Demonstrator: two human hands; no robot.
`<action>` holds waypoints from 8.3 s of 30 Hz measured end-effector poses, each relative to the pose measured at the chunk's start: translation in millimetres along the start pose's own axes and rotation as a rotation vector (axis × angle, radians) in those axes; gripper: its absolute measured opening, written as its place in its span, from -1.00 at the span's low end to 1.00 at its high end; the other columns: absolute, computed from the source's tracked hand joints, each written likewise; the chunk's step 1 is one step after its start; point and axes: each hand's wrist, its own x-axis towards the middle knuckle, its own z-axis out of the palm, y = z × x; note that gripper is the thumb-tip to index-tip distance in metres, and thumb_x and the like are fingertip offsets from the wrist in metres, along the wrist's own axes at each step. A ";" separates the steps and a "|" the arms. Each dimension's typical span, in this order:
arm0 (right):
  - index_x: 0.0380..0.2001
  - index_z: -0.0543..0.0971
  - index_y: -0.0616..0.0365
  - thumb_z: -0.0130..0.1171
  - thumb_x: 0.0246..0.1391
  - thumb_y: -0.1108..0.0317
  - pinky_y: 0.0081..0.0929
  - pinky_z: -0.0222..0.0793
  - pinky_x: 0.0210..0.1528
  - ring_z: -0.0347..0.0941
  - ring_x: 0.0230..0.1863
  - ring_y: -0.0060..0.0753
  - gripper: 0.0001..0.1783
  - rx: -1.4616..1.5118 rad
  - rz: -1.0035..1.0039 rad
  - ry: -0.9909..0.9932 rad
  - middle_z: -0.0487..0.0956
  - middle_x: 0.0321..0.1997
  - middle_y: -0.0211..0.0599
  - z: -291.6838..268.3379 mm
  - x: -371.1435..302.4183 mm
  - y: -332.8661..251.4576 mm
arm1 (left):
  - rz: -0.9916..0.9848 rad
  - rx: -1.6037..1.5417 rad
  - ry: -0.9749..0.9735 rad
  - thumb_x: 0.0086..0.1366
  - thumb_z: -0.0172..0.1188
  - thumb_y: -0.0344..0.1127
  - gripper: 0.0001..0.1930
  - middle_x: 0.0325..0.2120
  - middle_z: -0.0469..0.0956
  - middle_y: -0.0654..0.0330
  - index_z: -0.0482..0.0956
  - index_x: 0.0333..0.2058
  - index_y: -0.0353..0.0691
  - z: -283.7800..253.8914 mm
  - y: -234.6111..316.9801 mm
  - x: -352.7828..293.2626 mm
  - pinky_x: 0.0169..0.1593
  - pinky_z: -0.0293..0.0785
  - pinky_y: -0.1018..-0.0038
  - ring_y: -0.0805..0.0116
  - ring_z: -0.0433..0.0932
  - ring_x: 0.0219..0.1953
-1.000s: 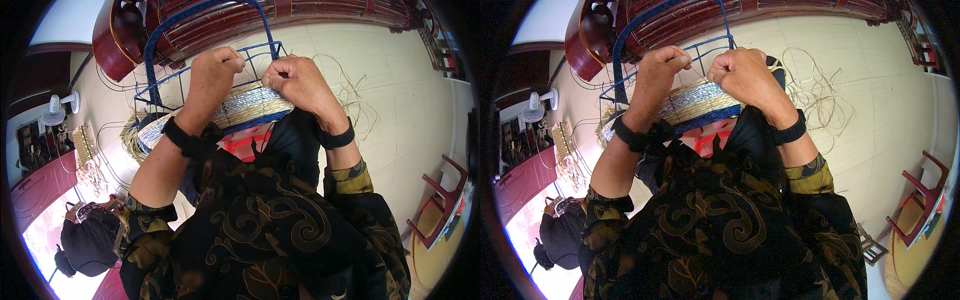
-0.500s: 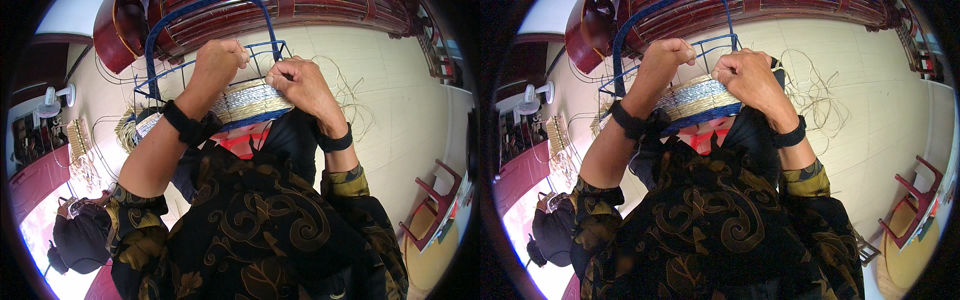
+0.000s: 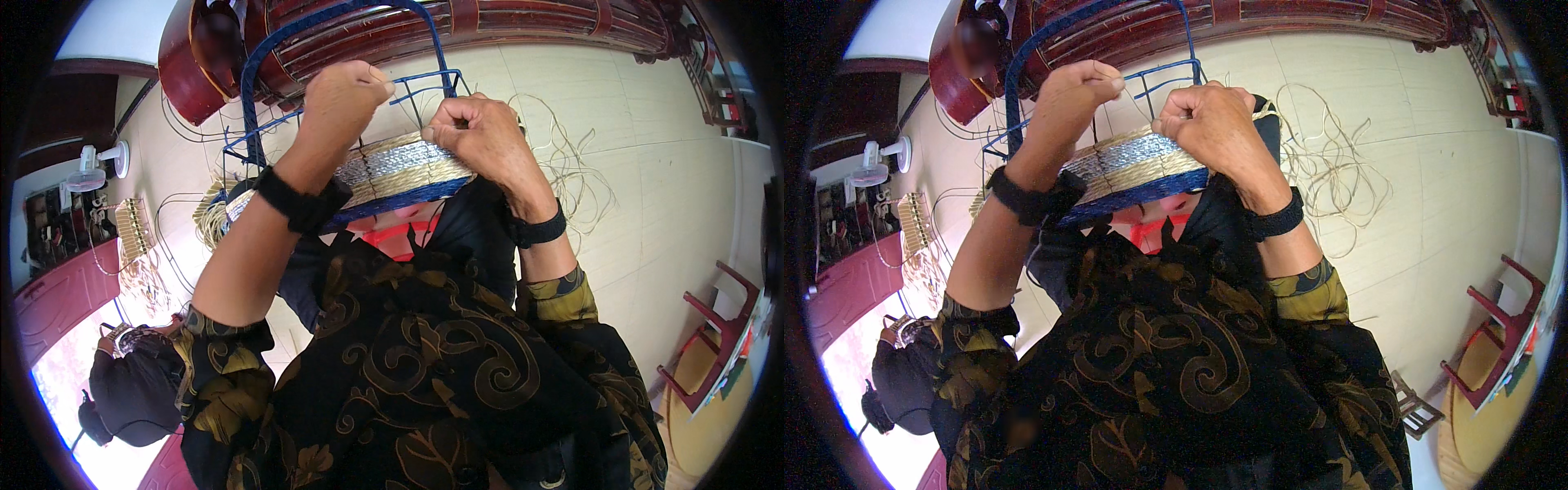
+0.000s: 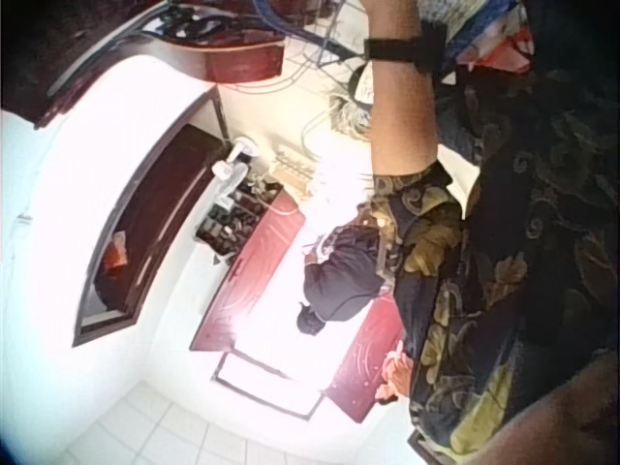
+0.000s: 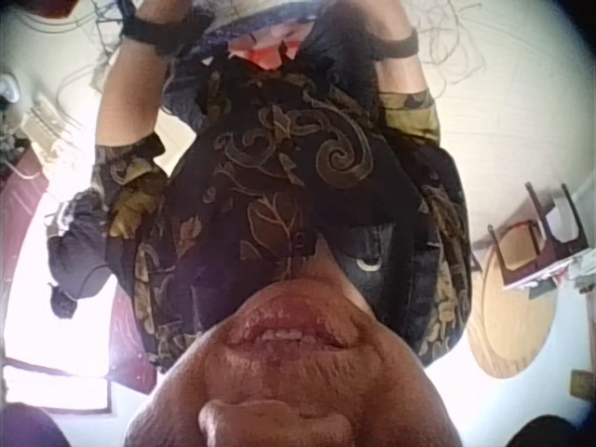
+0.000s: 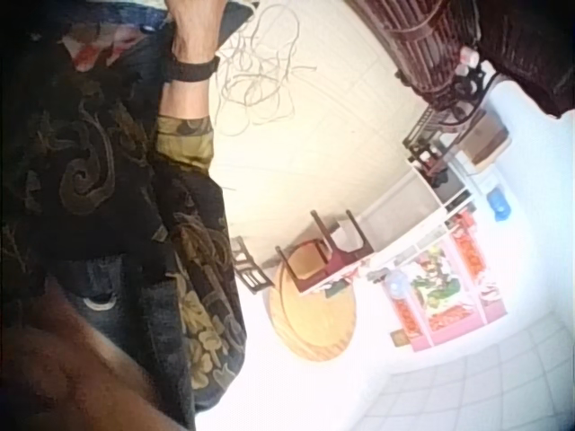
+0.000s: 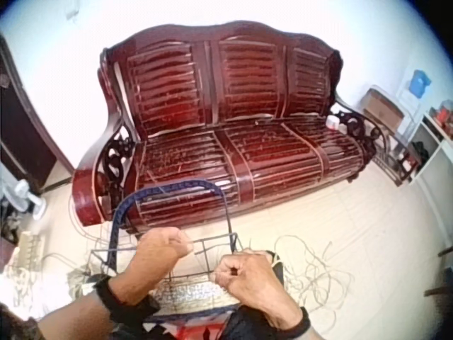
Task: The person is weaving a small basket by hand, threading strips of material through a circular wire frame and pulling them tight.
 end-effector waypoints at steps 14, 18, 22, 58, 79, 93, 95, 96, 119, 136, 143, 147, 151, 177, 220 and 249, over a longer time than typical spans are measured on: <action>-0.65 0.57 0.17 0.25 -0.18 0.34 -0.51 0.21 -0.53 0.30 -0.66 -0.54 -0.85 0.045 0.108 -0.051 0.45 -0.76 -0.36 -4.9 -0.2 -12.9 | 0.506 0.597 0.306 0.02 0.06 -0.45 -0.73 -0.32 0.49 0.16 0.52 -0.24 -0.34 57.9 -14.7 -61.9 0.09 0.08 0.10 0.24 0.40 -0.10; -0.74 0.49 0.11 0.24 -0.19 0.32 -0.39 0.10 -0.31 0.31 -0.64 -0.43 -0.80 0.007 0.057 -0.070 0.41 -0.78 -0.40 -4.4 1.1 -5.8 | 0.488 0.619 0.310 0.08 0.03 -0.42 -0.82 -0.38 0.49 0.18 0.52 -0.32 -0.30 57.1 -7.0 -62.4 0.08 0.06 0.04 0.27 0.41 -0.13; -0.76 0.44 0.06 0.23 -0.18 0.28 -0.27 -0.02 -0.04 0.34 -0.56 -0.36 -0.76 -0.040 -0.120 -0.045 0.41 -0.75 -0.46 -4.8 -3.6 1.6 | 0.404 0.625 0.234 0.12 0.02 -0.37 -0.88 -0.43 0.48 0.19 0.50 -0.41 -0.25 55.6 -3.4 -63.7 0.07 0.05 0.01 0.28 0.43 -0.17; -0.64 0.57 0.07 0.09 -0.19 0.42 -0.32 0.16 -0.04 0.33 -0.18 -0.19 -0.91 -0.406 -0.531 0.064 0.49 -0.25 -0.32 -20.3 15.2 5.5 | 0.117 0.750 0.036 0.18 -0.09 -0.27 -0.75 -0.39 0.56 0.09 0.57 -0.34 -0.20 47.8 5.7 -49.8 0.00 0.14 0.03 0.09 0.49 -0.27; -0.48 0.55 0.09 0.22 -0.12 0.36 -0.48 0.28 -0.16 0.37 -0.35 -0.47 -0.91 0.257 -0.248 0.573 0.50 -0.50 -0.51 -79.2 -6.2 -72.3 | 0.241 0.202 0.101 0.13 0.08 -0.39 -0.87 -0.63 0.50 0.20 0.57 -0.51 -0.28 23.3 -1.8 -30.4 -0.29 0.31 0.48 0.48 0.42 -0.53; -0.52 0.61 0.04 0.16 -0.02 0.25 -0.27 -0.10 0.17 0.38 -0.27 -0.43 -0.86 -0.250 -0.262 -0.004 0.53 -0.52 -0.47 1.9 0.6 -4.2 | 0.176 0.106 0.051 0.18 0.08 -0.36 -0.83 -0.64 0.50 0.28 0.56 -0.51 -0.30 8.5 4.6 -34.9 -0.31 0.32 0.55 0.51 0.39 -0.55; -0.54 0.61 0.03 0.17 -0.04 0.25 -0.30 -0.08 0.16 0.38 -0.30 -0.46 -0.86 -0.234 -0.247 -0.017 0.52 -0.55 -0.49 2.1 0.2 -3.0 | 0.238 0.241 0.083 0.18 0.08 -0.35 -0.83 -0.64 0.49 0.28 0.56 -0.51 -0.28 9.4 5.7 -35.7 -0.23 0.33 0.52 0.49 0.39 -0.55; -0.55 0.61 0.03 0.19 -0.05 0.25 -0.33 -0.06 0.14 0.38 -0.33 -0.46 -0.87 -0.190 -0.224 -0.006 0.52 -0.56 -0.50 1.5 -0.4 -2.6 | 0.303 0.236 0.130 0.16 0.09 -0.35 -0.84 -0.69 0.43 0.23 0.50 -0.56 -0.27 11.5 6.3 -36.8 -0.07 0.18 0.38 0.34 0.38 -0.57; -0.52 0.63 0.07 0.16 -0.11 0.25 -0.30 0.22 -0.15 0.39 -0.34 -0.25 -0.84 -0.009 -0.217 -0.031 0.56 -0.54 -0.38 -14.9 -9.2 0.5 | 0.236 -0.618 0.160 0.32 -0.02 -0.36 -0.82 -0.67 0.34 0.32 0.45 -0.39 -0.37 53.1 22.1 -62.6 -0.51 0.15 0.67 0.61 0.23 -0.61; -0.42 0.62 0.09 0.17 -0.08 0.30 -0.35 0.23 -0.10 0.42 -0.25 -0.29 -0.85 0.036 -0.288 0.068 0.57 -0.43 -0.36 -8.4 -7.1 16.6 | 0.388 -0.447 0.279 0.32 0.00 -0.32 -0.79 -0.46 0.48 0.26 0.48 -0.22 -0.36 39.0 0.4 -62.6 -0.30 0.33 0.68 0.57 0.41 -0.40; -0.39 0.61 0.17 0.18 -0.06 0.44 -0.50 0.33 -0.21 0.40 -0.26 -0.37 -0.88 0.028 -0.286 0.140 0.54 -0.42 -0.33 -1.2 -5.7 20.5 | 0.584 0.455 0.340 0.00 0.24 -0.38 -0.71 -0.30 0.53 0.14 0.54 -0.23 -0.24 34.4 -24.3 -53.5 0.12 0.06 0.19 0.17 0.42 -0.04; -0.41 0.61 0.18 0.18 -0.07 0.46 -0.51 0.32 -0.21 0.40 -0.26 -0.38 -0.89 0.041 -0.263 0.149 0.54 -0.43 -0.32 3.1 -5.0 24.5 | 0.577 0.545 0.322 0.04 0.22 -0.35 -0.83 -0.34 0.56 0.19 0.59 -0.35 -0.20 38.6 -27.7 -49.2 0.14 -0.03 0.14 0.26 0.45 -0.06; -0.41 0.62 0.20 0.19 -0.07 0.45 -0.51 0.32 -0.19 0.39 -0.23 -0.38 -0.89 0.100 -0.243 0.154 0.53 -0.44 -0.30 2.1 -6.0 32.5 | 0.598 0.479 0.334 0.01 0.21 -0.39 -0.87 -0.43 0.55 0.24 0.60 -0.40 -0.16 43.7 -27.6 -45.3 0.10 0.01 0.08 0.31 0.48 -0.14; -0.04 0.46 0.10 0.33 -0.28 0.07 -0.22 0.09 0.14 0.32 0.05 -0.13 -0.33 0.118 -0.144 0.146 0.47 -0.06 -0.08 -0.8 -21.5 59.1 | 0.570 0.412 0.383 0.09 0.14 -0.31 -0.86 -0.55 0.53 0.07 0.54 -0.44 -0.26 51.8 -22.9 -24.2 -0.12 0.23 0.29 0.16 0.47 -0.47; -0.26 0.55 0.02 0.40 -0.49 0.30 -0.33 0.05 0.05 0.35 -0.29 -0.39 -0.48 -0.450 -0.768 -0.098 0.49 -0.46 -0.46 -18.0 -20.5 -46.6 | 0.111 -0.952 0.206 0.31 0.02 -0.29 -0.69 -0.24 0.55 0.21 0.48 -0.07 -0.36 55.2 -70.6 -90.4 -0.08 0.35 0.62 0.55 0.44 -0.20; -0.22 0.51 0.22 0.39 -0.43 0.16 -0.34 0.12 -0.05 0.31 -0.22 -0.24 -0.39 -0.392 -0.417 0.007 0.50 -0.33 -0.27 -121.8 -45.4 8.4 | -0.361 -0.538 0.531 0.10 0.21 -0.02 -0.50 -0.56 0.43 0.18 0.44 -0.27 -0.44 47.5 -98.0 -18.3 -0.58 0.25 0.54 0.48 0.36 -0.59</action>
